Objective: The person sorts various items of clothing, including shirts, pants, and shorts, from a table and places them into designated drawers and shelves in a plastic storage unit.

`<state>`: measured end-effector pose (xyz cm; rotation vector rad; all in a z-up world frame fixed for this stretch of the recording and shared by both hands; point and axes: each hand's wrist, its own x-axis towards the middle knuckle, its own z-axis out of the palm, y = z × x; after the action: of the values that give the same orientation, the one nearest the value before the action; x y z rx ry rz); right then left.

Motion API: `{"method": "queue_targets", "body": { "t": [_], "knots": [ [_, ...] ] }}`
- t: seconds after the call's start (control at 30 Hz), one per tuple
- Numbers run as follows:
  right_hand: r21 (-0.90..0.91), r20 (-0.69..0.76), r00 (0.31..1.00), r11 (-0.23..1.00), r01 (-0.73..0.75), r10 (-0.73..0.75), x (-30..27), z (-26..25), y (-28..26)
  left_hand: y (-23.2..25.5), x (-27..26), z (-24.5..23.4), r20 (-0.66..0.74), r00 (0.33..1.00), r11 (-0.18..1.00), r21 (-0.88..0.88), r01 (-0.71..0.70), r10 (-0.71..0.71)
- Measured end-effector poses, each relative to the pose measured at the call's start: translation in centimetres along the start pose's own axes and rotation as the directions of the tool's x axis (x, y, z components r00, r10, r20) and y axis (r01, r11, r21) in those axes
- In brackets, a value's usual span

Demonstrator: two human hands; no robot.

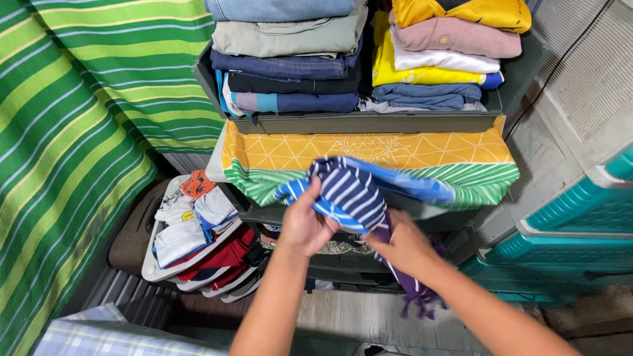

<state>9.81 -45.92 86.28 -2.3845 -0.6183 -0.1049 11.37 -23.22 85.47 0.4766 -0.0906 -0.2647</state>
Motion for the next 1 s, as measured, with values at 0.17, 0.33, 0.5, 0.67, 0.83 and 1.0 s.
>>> {"method": "queue_targets", "body": {
  "t": [0.17, 0.33, 0.5, 0.67, 0.83, 1.0],
  "knots": [
    [-0.404, 0.216, 0.899, 0.873, -0.273, 0.381, 3.5, -10.5, 0.2, 2.7, 1.7, 4.1, 0.008, 0.992, 0.987, 0.098, -0.129, 0.129],
    [0.361, -0.172, 0.979, 0.932, -0.04, 0.109, 15.1, -20.5, 1.7, 2.8, 2.8, 5.5, -0.009, 0.996, 0.953, 0.29, -0.086, 0.092],
    [0.285, -0.758, 0.6, 0.697, 0.658, -0.256, 29.8, -19.4, 3.4, -0.7, 2.4, 4.0, -0.074, 0.977, 0.886, 0.44, -0.147, 0.199],
    [-0.129, -0.498, 0.714, 0.856, 0.501, -0.493, 34.8, -8.5, 6.3, -2.7, 0.5, 1.3, -0.207, 0.935, 0.828, 0.545, -0.134, 0.288],
    [-0.701, 0.094, 0.99, 0.7, 0.138, -0.1, 41.0, -2.1, 11.1, -5.4, -2.7, -2.3, -0.354, 0.87, 0.803, 0.59, -0.077, 0.343],
    [-0.639, -0.07, 0.973, 0.759, 0.124, -0.219, 37.6, -2.4, 8.7, -8.5, -5.7, -6.0, -0.47, 0.767, 0.808, 0.579, -0.107, 0.438]
  ]
}}
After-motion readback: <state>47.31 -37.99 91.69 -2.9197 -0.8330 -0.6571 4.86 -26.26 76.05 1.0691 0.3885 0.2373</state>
